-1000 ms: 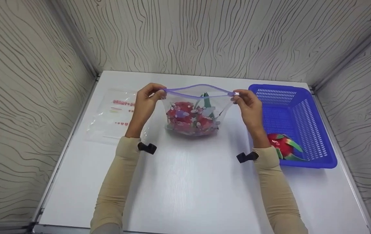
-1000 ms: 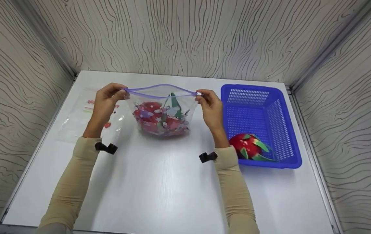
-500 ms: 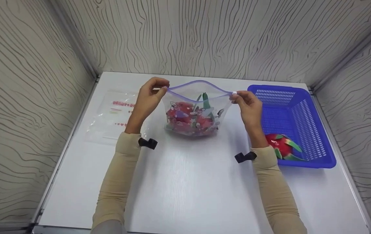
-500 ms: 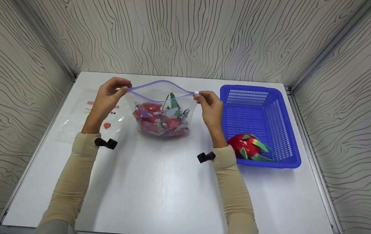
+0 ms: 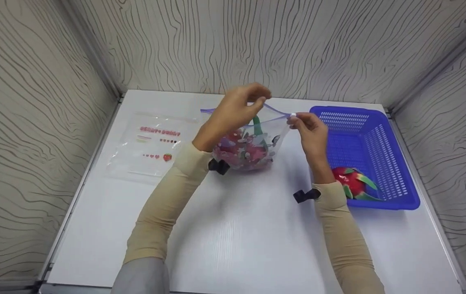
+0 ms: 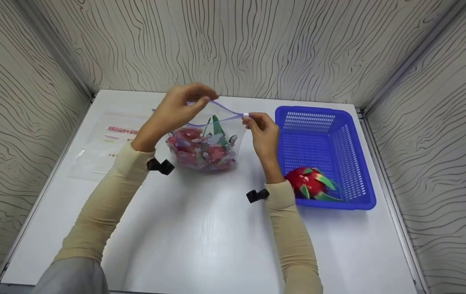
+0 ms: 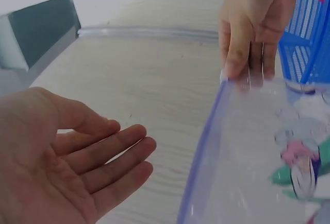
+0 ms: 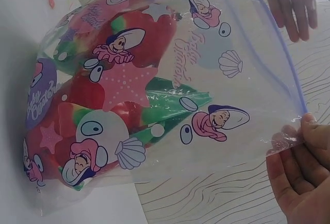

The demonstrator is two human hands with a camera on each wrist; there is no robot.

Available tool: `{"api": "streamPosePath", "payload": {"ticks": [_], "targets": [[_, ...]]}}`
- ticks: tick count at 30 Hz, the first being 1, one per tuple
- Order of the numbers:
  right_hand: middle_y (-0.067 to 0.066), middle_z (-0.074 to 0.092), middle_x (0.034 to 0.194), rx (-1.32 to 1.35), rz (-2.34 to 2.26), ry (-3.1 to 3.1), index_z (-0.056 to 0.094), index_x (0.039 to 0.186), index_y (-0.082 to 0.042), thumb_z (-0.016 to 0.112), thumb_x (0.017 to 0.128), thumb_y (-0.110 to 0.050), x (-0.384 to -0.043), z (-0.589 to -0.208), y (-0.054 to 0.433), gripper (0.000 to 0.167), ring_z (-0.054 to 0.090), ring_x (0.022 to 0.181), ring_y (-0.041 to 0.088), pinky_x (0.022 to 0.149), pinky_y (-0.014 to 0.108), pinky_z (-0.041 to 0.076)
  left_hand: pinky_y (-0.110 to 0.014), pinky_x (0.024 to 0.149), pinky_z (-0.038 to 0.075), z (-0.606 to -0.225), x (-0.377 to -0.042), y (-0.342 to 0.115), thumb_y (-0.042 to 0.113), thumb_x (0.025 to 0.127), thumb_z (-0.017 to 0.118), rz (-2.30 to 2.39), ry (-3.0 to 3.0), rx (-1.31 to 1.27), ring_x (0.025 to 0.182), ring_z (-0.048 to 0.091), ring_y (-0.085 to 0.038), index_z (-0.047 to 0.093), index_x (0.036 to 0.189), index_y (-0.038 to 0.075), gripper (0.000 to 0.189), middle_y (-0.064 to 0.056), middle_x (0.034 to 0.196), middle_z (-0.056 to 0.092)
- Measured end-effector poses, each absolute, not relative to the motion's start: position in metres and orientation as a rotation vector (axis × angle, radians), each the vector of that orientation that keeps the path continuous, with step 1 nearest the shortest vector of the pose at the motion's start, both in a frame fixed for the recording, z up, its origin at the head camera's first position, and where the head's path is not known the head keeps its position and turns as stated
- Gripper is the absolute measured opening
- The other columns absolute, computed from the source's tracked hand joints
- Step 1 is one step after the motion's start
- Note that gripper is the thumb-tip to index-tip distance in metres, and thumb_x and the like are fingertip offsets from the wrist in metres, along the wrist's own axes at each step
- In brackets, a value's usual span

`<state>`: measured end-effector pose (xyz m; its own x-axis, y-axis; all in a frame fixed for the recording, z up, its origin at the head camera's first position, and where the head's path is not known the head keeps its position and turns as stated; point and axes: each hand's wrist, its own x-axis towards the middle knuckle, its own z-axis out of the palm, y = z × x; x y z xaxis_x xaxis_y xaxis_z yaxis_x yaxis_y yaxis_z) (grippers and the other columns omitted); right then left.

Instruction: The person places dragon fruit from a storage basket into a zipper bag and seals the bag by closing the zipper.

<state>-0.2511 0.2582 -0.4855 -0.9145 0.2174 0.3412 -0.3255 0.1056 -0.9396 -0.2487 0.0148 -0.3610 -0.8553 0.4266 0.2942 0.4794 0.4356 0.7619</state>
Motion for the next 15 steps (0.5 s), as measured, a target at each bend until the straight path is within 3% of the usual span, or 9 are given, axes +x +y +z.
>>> {"api": "streamPosePath", "payload": {"ticks": [9,15], "targets": [[-0.007,0.079,0.093,0.189,1.888,-1.96,0.071,0.113,0.009,0.069,0.102,-0.003,-0.251,-0.489,0.257,0.016,0.076,0.091,0.01,0.086,0.025,0.063,-0.03,0.108,0.055,-0.354,-0.268,0.058,0.018,0.111,0.058,-1.19,-2.857,-0.996,0.125,0.069,-0.02,0.069,0.136,0.006,0.031,-0.009,0.134,0.073],[-0.006,0.078,0.094,0.2,1.859,-1.945,0.073,0.114,0.008,0.068,0.102,-0.001,-0.251,-0.49,0.26,0.015,0.075,0.089,0.011,0.085,0.024,0.062,-0.034,0.116,0.05,-0.36,-0.278,0.08,0.018,0.11,0.057,-0.899,-2.926,-1.184,0.134,0.064,-0.024,0.066,0.14,0.003,0.035,-0.012,0.141,0.069]]}}
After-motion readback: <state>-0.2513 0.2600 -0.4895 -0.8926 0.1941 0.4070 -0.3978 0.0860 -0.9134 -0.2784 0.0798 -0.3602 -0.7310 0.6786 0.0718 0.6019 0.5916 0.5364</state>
